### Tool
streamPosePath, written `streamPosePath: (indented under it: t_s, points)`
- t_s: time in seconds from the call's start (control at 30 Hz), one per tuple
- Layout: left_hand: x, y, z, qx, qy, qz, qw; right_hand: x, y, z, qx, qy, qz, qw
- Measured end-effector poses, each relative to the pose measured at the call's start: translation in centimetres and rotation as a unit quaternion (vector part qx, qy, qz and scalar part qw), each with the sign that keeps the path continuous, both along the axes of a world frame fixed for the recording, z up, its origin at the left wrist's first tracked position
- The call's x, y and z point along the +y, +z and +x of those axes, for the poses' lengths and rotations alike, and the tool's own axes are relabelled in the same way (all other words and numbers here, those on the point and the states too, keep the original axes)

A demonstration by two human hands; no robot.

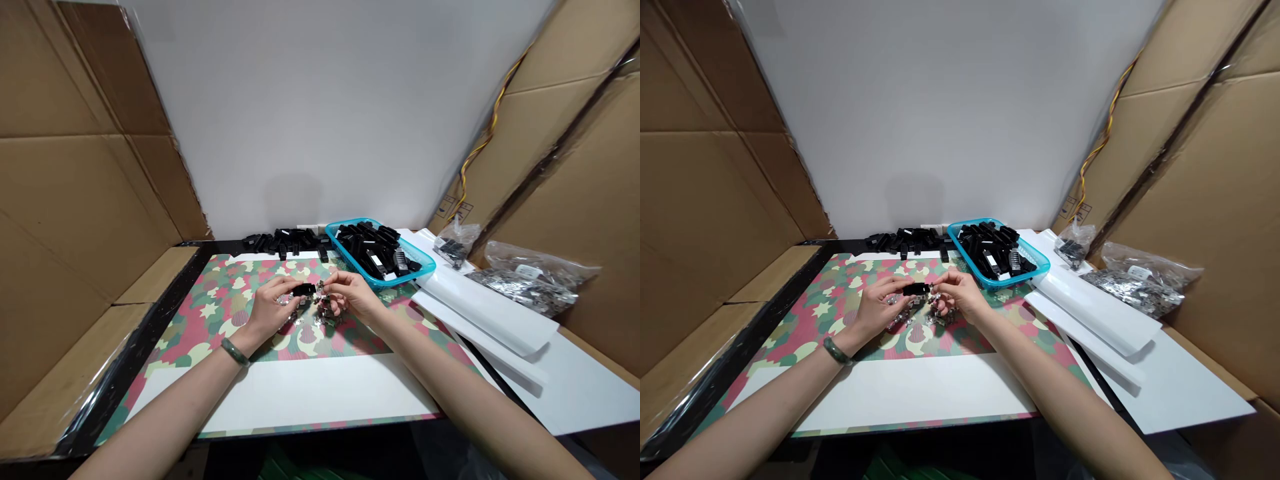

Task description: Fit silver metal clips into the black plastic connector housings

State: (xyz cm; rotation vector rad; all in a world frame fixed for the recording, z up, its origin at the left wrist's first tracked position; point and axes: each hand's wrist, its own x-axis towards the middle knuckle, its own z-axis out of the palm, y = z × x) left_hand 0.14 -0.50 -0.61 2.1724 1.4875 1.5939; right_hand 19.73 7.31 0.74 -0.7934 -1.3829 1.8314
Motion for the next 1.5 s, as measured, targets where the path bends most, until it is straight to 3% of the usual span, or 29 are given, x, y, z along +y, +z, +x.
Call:
streamPosePath:
  t_s: [0.2, 0.3, 0.37, 0.43, 0.5, 0.57, 0.73, 0.87, 1.0, 1.2, 1.3, 1.43, 1.5]
  points:
    - [0.0, -0.1, 0.3, -0.013, -0.018, -0.011, 1.0, -0.8, 0.1, -0.1, -0.047, 0.022, 0.057, 0.997]
    - [0.0, -0.3, 0.5, -0.018, -0.027, -0.008, 0.999, -1.2, -0.2, -0.1, -0.119, -0.017, 0.205, 0.971]
    - [0.0, -0.5, 0.6, -0.015, -0.029, -0.002, 0.999, -1.3, -0.5, -0.1, -0.182, -0.065, 0.366, 0.911]
    - [0.0, -0.6, 0.7, -0.007, -0.028, 0.003, 1.0, -1.4, -0.8, -0.1, -0.235, -0.098, 0.506, 0.824]
    - [0.0, -0.6, 0.8, 0.004, -0.029, 0.007, 1.0, -1.5, -1.1, -0.2, -0.268, -0.113, 0.594, 0.75]
    - [-0.1, -0.6, 1.0, 0.012, -0.034, 0.008, 0.999, -1.5, -1.3, -0.2, -0.278, -0.126, 0.647, 0.699]
    - [-0.2, -0.6, 1.3, 0.014, -0.058, 0.009, 0.998, -2.1, -1.5, -0.2, -0.266, -0.122, 0.721, 0.628]
    - [-0.2, -0.7, 1.3, 0.008, -0.065, 0.009, 0.998, -2.7, -1.3, -0.3, -0.26, -0.119, 0.742, 0.607]
    - [-0.1, -0.9, 1.2, 0.008, -0.065, 0.009, 0.998, -2.7, -1.2, -0.4, -0.232, -0.108, 0.741, 0.621]
    - [-0.2, -0.8, 1.3, 0.007, -0.069, -0.003, 0.998, -2.1, -1.7, -0.6, -0.17, -0.126, 0.692, 0.691]
    - [-0.3, -0.6, 1.4, 0.006, -0.072, -0.007, 0.997, -2.2, -2.0, -0.9, -0.127, -0.118, 0.62, 0.765]
    - [-0.3, -0.6, 1.4, -0.005, -0.062, -0.006, 0.998, -2.5, -2.2, -1.4, -0.074, -0.107, 0.417, 0.899]
    - [-0.2, -0.7, 1.4, -0.014, -0.062, -0.008, 0.998, -2.5, -2.3, -1.6, -0.048, -0.097, 0.33, 0.938]
